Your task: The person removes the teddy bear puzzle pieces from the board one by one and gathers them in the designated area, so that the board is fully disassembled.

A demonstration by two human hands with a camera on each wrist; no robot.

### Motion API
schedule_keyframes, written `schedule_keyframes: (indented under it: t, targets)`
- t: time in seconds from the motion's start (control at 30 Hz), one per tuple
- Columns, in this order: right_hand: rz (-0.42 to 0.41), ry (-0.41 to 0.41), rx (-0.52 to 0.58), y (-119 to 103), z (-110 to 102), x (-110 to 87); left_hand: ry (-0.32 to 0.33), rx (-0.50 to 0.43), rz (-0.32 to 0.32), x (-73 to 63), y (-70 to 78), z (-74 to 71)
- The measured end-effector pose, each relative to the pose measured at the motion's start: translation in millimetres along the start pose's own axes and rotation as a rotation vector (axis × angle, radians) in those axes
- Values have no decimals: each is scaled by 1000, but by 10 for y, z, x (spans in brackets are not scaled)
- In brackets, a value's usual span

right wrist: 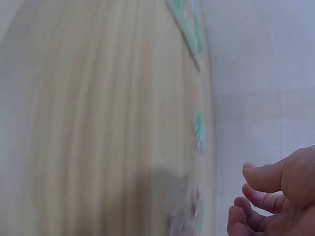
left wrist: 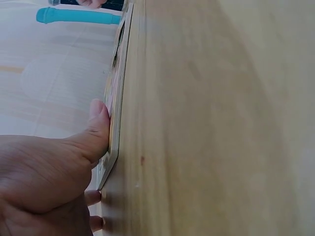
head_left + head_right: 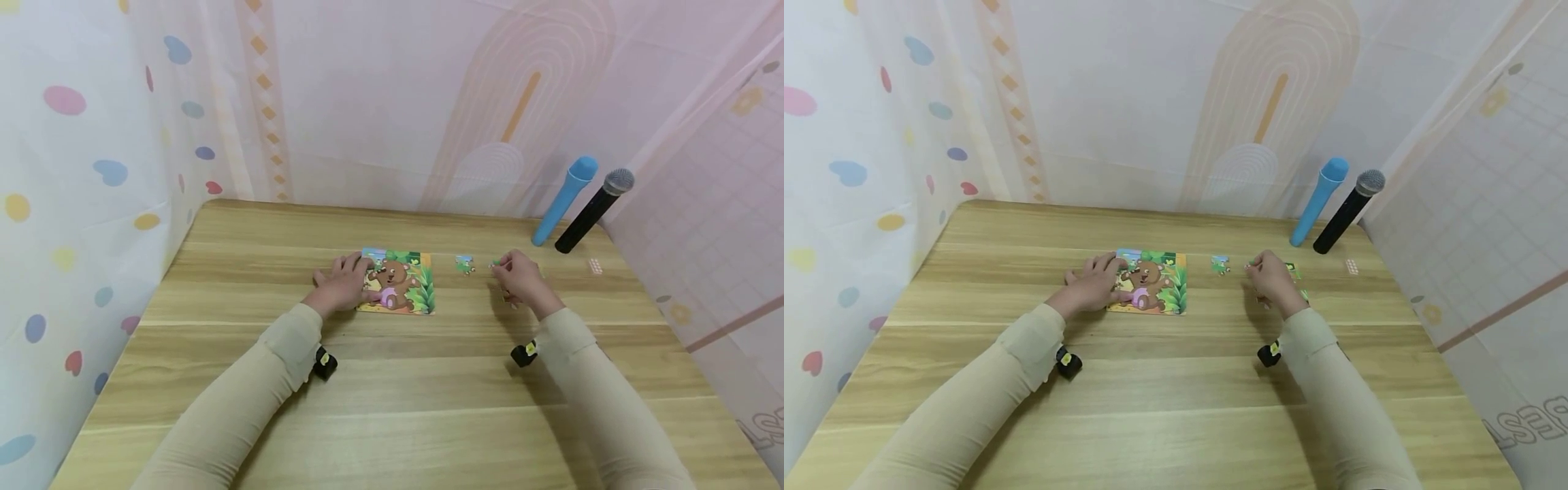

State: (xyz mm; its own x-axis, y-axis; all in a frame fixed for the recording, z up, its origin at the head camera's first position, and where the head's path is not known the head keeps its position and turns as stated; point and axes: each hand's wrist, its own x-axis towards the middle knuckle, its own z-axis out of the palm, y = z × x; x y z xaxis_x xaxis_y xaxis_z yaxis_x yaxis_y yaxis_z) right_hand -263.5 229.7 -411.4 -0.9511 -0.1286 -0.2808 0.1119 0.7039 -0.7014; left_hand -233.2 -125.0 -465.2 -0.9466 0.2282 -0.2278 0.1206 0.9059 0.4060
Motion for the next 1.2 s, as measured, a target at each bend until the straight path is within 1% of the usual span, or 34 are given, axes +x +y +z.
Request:
schedule_keyframes:
  t: [0.1, 0.27, 0.43, 0.6, 0.7, 0.83, 1.0, 1.2]
  targets:
    - [-24, 0, -51, -100, 73, 27, 7, -1, -10, 17, -8, 17]
    - [-111, 17, -132, -267, 264, 95, -1, -5, -16, -14, 11, -7]
    - [-163, -4, -122, -475, 505, 149, -10, -12, -28, -39, 29, -23]
    - [-223, -70, -85, -677, 756, 203, -4, -37, -30, -45, 24, -26]
    - [-257, -111, -97, -746, 889, 245, -4, -43, -28, -62, 29, -35]
    - [-255, -174, -90, -823, 1017, 265, 0, -59, -31, -59, 24, -35]
    - [-264, -209, -67, -897, 1116, 271, 12, -62, -31, -50, 17, -30]
    - [-244, -245, -43, -993, 1220, 261, 24, -52, -48, -54, 15, -36]
